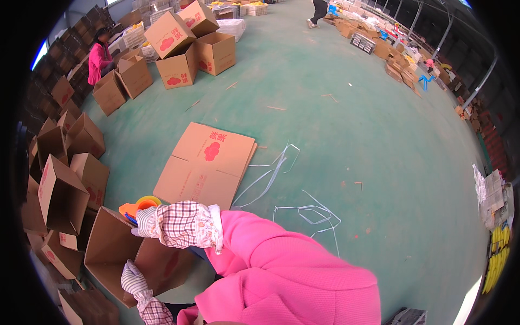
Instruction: The person sits on the floor and repeatedly folds and tapes cardboard boxes using a handheld tape dispenser. They apply tape to the seams of each box, then set the sealed box aside and pick up another flat box to repeat the process.
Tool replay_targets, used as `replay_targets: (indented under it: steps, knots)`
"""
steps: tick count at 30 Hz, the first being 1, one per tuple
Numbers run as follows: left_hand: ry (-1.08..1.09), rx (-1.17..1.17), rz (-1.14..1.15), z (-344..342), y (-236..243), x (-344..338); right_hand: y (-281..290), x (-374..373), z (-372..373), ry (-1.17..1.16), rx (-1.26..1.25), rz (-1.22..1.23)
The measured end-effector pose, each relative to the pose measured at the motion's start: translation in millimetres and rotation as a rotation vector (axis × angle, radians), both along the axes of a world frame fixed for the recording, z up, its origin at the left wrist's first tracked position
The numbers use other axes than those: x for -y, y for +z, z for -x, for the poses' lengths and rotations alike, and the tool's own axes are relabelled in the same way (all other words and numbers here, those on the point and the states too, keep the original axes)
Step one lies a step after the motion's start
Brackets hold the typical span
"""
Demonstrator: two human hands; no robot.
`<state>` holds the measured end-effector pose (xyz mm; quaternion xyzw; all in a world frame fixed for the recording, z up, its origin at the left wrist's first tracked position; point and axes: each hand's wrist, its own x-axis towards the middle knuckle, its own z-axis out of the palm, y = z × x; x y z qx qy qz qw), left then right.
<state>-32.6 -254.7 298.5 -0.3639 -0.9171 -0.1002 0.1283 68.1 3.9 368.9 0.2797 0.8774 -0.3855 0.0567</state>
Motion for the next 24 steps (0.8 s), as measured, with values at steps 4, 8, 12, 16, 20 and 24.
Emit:
replay_targets:
  steps: [4,8,12,16,20,24]
  knots:
    - [0.148,0.130,0.131,30.0,4.8,-19.9,4.6,5.8,-6.3,-0.017,0.065,0.008]
    - [0.152,0.410,0.057,50.2,-5.7,-41.8,-2.4,6.8,-23.5,0.011,-0.567,-0.177]
    - [0.336,0.672,0.260,55.6,-49.5,-29.7,-15.1,12.5,-14.6,-0.074,-0.213,-0.054]
    - [0.439,0.662,0.267,49.9,-58.4,-11.2,-7.6,22.6,-1.8,0.094,-0.009,-0.241]
    - [0.407,0.783,0.328,35.5,-41.8,-7.6,11.9,38.3,-5.6,0.149,0.123,-0.262]
    - [0.388,0.770,0.265,22.1,-50.4,-9.4,18.3,37.2,-21.0,0.092,0.177,-0.258]
